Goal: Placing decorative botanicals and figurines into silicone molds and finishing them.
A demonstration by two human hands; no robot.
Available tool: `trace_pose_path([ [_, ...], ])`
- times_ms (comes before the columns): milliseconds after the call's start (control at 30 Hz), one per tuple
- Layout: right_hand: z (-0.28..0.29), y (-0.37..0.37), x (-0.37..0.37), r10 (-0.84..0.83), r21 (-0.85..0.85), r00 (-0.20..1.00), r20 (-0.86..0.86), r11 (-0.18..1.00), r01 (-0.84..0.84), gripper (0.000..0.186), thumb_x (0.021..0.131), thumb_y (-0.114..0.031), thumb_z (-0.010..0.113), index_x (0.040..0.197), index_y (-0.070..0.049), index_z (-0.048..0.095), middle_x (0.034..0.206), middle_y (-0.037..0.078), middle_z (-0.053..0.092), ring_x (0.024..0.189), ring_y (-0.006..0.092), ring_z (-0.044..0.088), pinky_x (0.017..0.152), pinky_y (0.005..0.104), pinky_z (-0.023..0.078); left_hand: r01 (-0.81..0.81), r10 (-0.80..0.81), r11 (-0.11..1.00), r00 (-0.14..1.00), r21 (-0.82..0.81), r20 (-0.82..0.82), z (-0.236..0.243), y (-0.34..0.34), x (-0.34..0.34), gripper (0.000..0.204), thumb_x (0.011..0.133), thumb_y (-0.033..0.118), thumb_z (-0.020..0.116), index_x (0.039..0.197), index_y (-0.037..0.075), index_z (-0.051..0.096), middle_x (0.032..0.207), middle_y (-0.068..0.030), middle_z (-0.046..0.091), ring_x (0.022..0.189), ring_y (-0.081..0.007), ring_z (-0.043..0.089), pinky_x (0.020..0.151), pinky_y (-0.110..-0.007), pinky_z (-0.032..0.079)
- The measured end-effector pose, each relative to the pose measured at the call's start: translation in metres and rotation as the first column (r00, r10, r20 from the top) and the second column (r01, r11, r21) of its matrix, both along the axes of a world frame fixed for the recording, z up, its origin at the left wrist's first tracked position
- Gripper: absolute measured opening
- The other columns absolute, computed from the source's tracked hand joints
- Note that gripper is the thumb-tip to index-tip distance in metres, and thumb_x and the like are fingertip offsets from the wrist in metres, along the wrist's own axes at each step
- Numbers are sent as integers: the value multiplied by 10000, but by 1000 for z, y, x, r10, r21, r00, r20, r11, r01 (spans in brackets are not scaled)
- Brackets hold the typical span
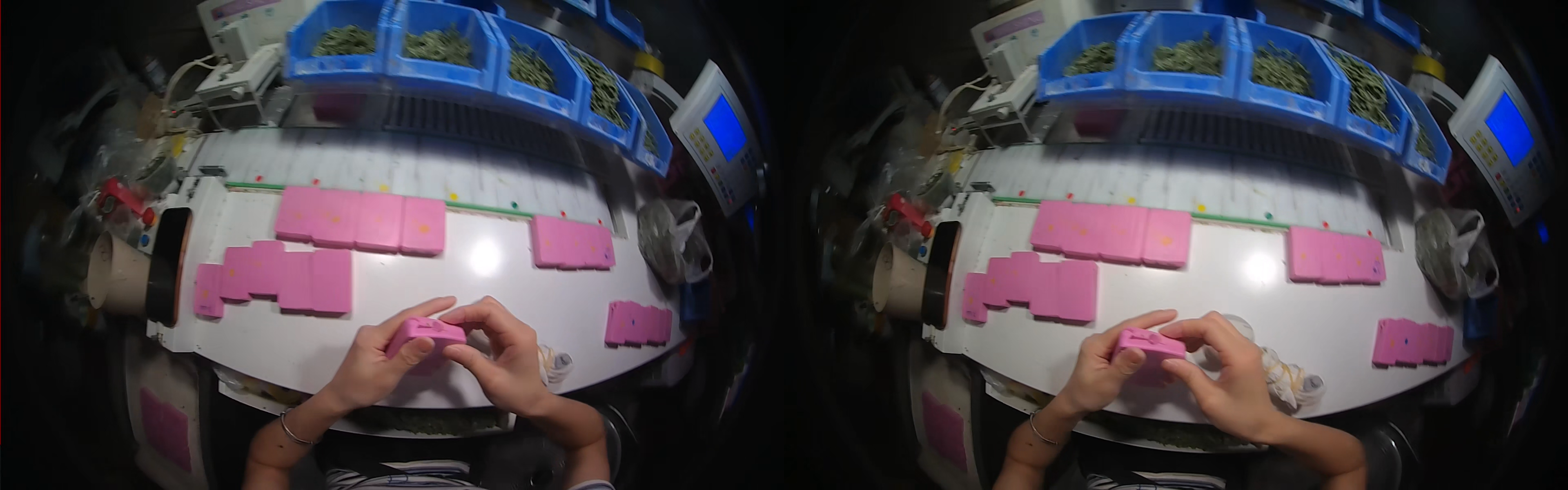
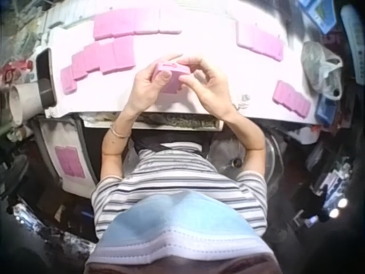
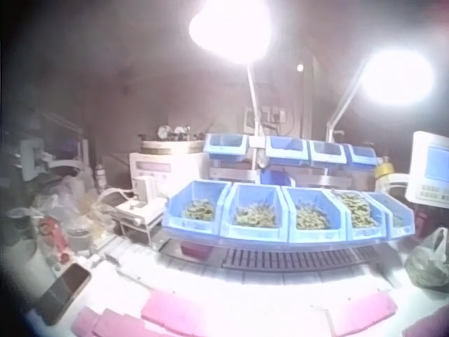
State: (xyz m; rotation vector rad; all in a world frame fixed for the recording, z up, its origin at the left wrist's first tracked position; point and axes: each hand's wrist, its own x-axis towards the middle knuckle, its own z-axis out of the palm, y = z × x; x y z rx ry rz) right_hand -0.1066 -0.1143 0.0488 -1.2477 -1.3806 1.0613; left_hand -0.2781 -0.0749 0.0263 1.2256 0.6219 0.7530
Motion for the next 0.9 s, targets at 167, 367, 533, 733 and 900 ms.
trace_pose_path([
  [167,10,41,12,98,140,947,307,979,-147,416,744,-45,687,1133,-6,544,978,124,576,859,207,578,761,298,469,-194,200,977,977,94,-68,15,29,-21,529,945,379,434,1300,-12,413,1100,-101,583,919,-146,591,779,-297,510],
  [367,-23,106,34,70,135,699,712,963,-234,764,669,-93,733,1326,-10,351,1360,218,317,1252,378,320,1031,415,308,-532,513,847,811,8,-282,39,153,-105,237,903,211,433,1008,26,538,866,-44,574,742,-148,592,718,-272,492],
  [533,-25,115,27,172,82,683,710,943,-322,762,650,-31,716,1319,-1,352,1358,229,311,1256,389,310,1041,417,295,-440,736,677,387,590,-555,35,233,-150,352,684,210,647,954,0,563,872,-109,615,834,-224,614,757,-313,482],
  [733,-23,114,27,133,94,689,712,955,-282,796,643,-23,712,1333,5,317,1289,211,346,1170,376,382,1005,404,327,-227,833,549,71,804,-549,8,284,-150,472,546,231,746,938,-4,631,926,-211,636,903,-315,619,818,-348,476],
  [900,-12,109,28,86,123,769,633,970,-209,847,632,-55,709,1352,24,270,1191,217,381,1070,338,444,941,387,377,-164,858,495,-59,853,-510,-1,295,-157,339,610,248,717,807,-22,660,960,-223,622,924,-349,596,821,-387,468],
])
